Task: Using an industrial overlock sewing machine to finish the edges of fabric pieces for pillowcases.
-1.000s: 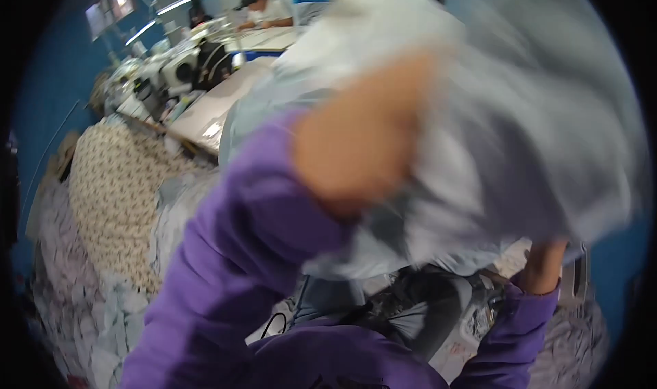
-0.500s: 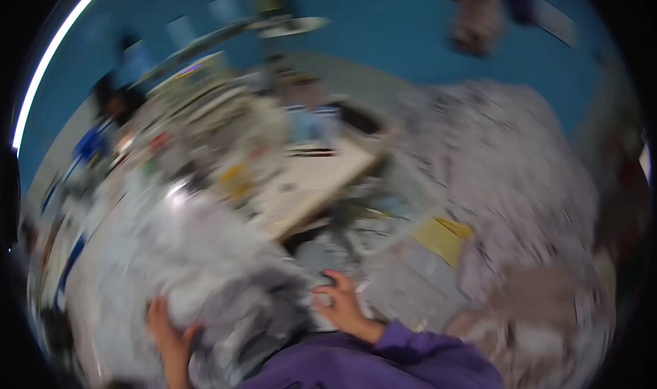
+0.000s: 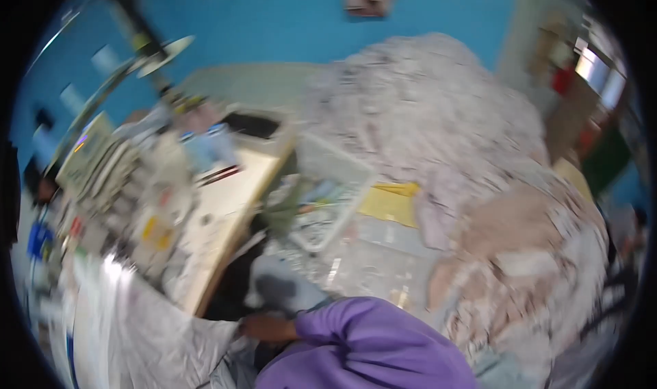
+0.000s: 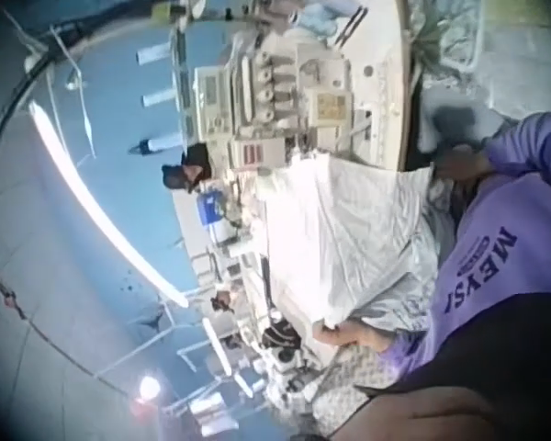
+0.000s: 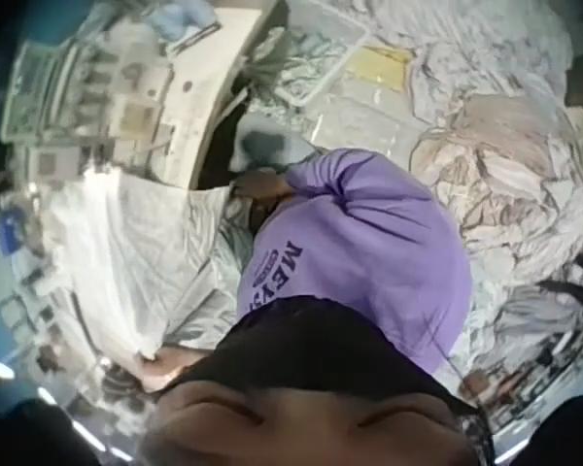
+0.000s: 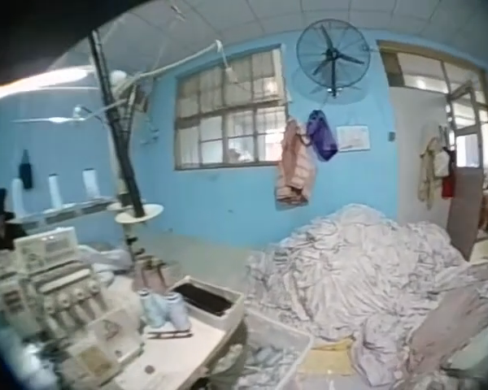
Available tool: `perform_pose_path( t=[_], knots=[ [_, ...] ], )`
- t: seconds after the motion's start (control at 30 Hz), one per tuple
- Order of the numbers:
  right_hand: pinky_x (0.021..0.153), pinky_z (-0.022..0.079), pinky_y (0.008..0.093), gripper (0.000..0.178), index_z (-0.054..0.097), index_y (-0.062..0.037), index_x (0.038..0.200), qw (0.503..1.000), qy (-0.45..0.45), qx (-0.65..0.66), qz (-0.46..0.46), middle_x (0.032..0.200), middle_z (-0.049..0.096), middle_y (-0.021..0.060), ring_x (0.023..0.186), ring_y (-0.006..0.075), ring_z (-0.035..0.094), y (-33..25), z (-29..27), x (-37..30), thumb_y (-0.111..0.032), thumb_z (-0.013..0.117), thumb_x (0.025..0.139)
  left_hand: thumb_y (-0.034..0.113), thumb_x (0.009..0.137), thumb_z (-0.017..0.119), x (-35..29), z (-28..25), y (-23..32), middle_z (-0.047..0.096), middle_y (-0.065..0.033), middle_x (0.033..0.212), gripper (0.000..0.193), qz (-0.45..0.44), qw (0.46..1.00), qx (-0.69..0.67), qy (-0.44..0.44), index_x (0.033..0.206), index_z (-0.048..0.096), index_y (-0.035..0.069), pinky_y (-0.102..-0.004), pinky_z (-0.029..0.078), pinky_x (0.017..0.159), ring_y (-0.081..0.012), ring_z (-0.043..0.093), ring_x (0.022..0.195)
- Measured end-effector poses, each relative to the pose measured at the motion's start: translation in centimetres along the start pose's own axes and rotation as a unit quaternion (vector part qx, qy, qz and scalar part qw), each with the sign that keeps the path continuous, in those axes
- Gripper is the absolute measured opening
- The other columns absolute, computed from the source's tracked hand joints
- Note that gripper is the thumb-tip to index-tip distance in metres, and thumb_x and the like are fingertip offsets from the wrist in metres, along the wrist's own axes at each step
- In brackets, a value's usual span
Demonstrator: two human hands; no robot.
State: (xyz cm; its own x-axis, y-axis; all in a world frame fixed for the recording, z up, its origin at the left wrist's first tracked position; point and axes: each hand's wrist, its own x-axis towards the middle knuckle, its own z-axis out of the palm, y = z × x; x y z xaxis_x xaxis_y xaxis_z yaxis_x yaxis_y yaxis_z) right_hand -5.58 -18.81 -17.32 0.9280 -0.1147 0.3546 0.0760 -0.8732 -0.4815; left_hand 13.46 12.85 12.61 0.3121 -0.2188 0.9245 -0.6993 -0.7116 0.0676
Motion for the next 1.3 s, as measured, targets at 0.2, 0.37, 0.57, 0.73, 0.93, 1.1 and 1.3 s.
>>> perform_pose_path(
  t=[0.2,0.37,0.57,0.73,0.93,1.1,1.3],
  knots=[
    [0.058,0.049,0.0383,0.018,0.067,-0.0038,0.078,0.97,-0.238,-0.039,-0.006,0.069,0.064,0.0098,0.066,0.024,0.063,0.7,0.1,1.2,-0.019,0.056,0.077,0.019,0.073,0.061,-1.6,4.3,3.0,0.054,-0.0165,0.113,0.038,-0.091,0.98,0.043,-0.173,0.108,0.057,0.003,-0.0391,0.035,0.092,-0.0332,0.046,0.106],
    [0.054,0.047,0.0219,0.015,0.067,-0.0079,0.092,0.912,-0.08,0.382,0.127,0.075,0.064,0.0013,0.06,0.0079,0.059,-8.5,-21.3,9.0,-0.019,0.068,0.082,0.006,0.066,0.052,-1.9,6.0,7.2,0.06,-0.0103,0.109,0.036,0.071,0.929,-0.15,-0.33,0.099,0.066,0.009,-0.0396,0.036,0.086,-0.0279,0.052,0.094],
    [0.043,0.04,0.0195,0.014,0.057,-0.0023,0.093,0.817,0.126,0.501,0.255,0.068,0.058,0.0013,0.051,0.0065,0.054,-6.7,-25.0,17.2,-0.014,0.063,0.086,0.026,0.065,0.073,-0.5,6.4,8.9,0.062,-0.0088,0.101,0.047,-0.016,0.921,-0.157,-0.355,0.107,0.063,0.008,-0.0379,0.037,0.083,-0.0254,0.054,0.091],
    [0.038,0.036,0.0188,0.017,0.058,-0.0019,0.082,0.771,0.052,0.574,0.272,0.06,0.055,0.0004,0.043,0.0056,0.05,-5.8,-24.5,17.9,-0.017,0.063,0.087,0.015,0.064,0.075,-0.9,6.8,8.4,0.062,-0.0084,0.09,0.04,-0.027,0.912,-0.123,-0.39,0.102,0.065,0.007,-0.035,0.041,0.075,-0.0268,0.056,0.083],
    [0.041,0.039,0.0196,0.016,0.058,-0.0012,0.079,0.763,0.074,0.593,0.246,0.06,0.055,0.0012,0.045,0.0067,0.052,-5.3,-23.5,17.9,-0.014,0.063,0.086,0.005,0.071,0.067,-2.0,8.0,7.8,0.06,-0.0117,0.078,0.016,0.01,0.941,-0.084,-0.327,0.085,0.061,0.005,-0.0343,0.044,0.065,-0.0294,0.057,0.075],
    [0.045,0.044,0.021,0.016,0.057,-0.0006,0.078,0.754,0.075,0.602,0.251,0.062,0.056,0.002,0.048,0.0086,0.055,-5.4,-23.4,17.9,-0.012,0.063,0.086,0.006,0.086,0.053,-2.7,6.6,7.2,0.054,-0.0092,0.077,0.005,-0.239,0.922,-0.17,-0.254,0.086,0.053,0.001,-0.0269,0.041,0.067,-0.0223,0.053,0.073],
    [0.045,0.044,0.0209,0.016,0.058,-0.0003,0.078,0.761,0.059,0.599,0.244,0.062,0.056,0.0016,0.049,0.0085,0.055,-5.2,-23.8,18.0,-0.013,0.064,0.086,0.013,0.09,0.055,0.2,5.1,6.9,0.045,-0.003,0.086,0.014,-0.19,0.93,-0.277,-0.153,0.093,0.048,0.001,-0.0193,0.034,0.07,-0.0094,0.042,0.078]
  ],
)
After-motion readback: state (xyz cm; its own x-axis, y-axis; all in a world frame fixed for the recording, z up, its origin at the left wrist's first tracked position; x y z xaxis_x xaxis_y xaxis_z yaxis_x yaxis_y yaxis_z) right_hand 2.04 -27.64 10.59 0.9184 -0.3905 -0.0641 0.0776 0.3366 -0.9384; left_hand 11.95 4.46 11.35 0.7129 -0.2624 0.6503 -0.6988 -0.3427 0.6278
